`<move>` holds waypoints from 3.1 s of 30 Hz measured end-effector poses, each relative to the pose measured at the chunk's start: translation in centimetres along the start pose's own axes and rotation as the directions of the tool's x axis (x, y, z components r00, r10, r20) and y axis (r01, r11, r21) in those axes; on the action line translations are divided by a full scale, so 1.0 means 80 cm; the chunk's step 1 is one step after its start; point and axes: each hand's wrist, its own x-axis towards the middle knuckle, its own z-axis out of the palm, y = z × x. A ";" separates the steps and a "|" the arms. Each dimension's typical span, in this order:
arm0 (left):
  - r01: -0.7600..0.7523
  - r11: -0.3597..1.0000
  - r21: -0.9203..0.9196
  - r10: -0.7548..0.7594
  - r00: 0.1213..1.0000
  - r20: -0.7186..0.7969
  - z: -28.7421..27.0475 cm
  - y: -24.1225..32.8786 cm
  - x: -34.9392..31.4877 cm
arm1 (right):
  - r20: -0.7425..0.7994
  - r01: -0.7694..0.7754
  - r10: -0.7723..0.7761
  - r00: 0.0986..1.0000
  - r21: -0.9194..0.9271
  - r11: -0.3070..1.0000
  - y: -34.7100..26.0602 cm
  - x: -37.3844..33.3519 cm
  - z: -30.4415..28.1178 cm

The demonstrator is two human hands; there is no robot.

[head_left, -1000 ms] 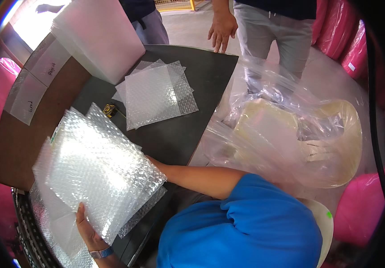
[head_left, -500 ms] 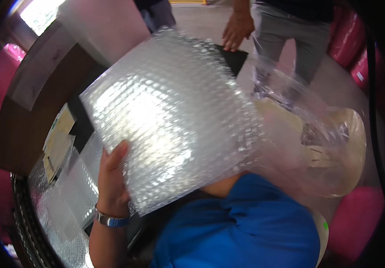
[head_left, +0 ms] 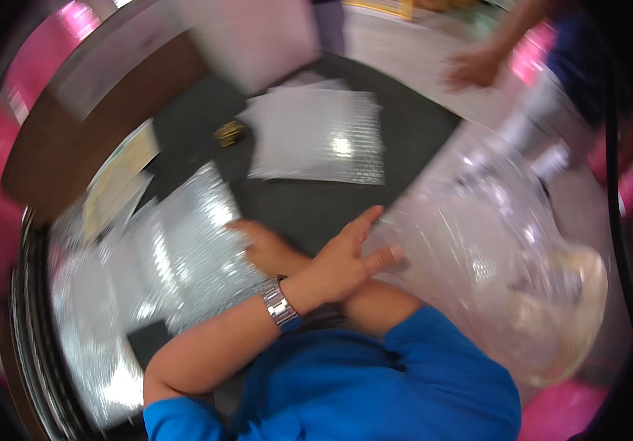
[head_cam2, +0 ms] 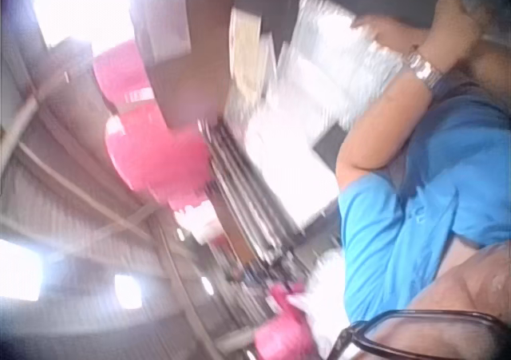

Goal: The person stands at a workstation and repeatedly picks up stacks of bubble wrap sheets. They separate the sheets and place them into a large clear plastic bag positioned to their left. The person continues this process, handling the bubble wrap and organizing it into the bag.

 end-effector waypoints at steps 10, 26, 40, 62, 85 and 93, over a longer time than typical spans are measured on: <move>0.502 0.450 0.738 0.538 0.507 -0.673 -0.185 0.061 -0.330 | 0.270 -0.183 0.093 0.958 0.330 0.926 -0.202 0.046 -0.053; 0.661 0.735 0.148 0.242 -0.052 -0.969 -0.235 -0.159 -0.382 | 0.311 0.649 -0.569 0.761 -0.359 0.671 -0.202 0.254 -0.002; -0.804 0.510 -0.306 0.055 0.385 -0.921 -0.292 -0.033 -0.354 | 0.245 0.327 -0.299 0.922 -0.083 0.941 -0.199 0.243 0.002; 0.527 0.825 -0.205 0.103 -0.497 -0.862 0.207 0.214 -0.805 | 0.904 -0.461 -0.401 0.149 0.422 0.781 -0.455 -0.004 0.497; 0.614 0.011 -0.789 0.664 -0.595 -0.454 0.340 0.222 -0.834 | 0.982 -0.171 -0.143 0.122 0.163 0.972 -0.522 -0.127 0.745; 0.334 0.942 0.032 0.317 -0.852 -0.417 0.290 0.238 -0.846 | 0.938 -0.603 -0.315 -0.147 0.168 0.780 -0.568 -0.304 0.591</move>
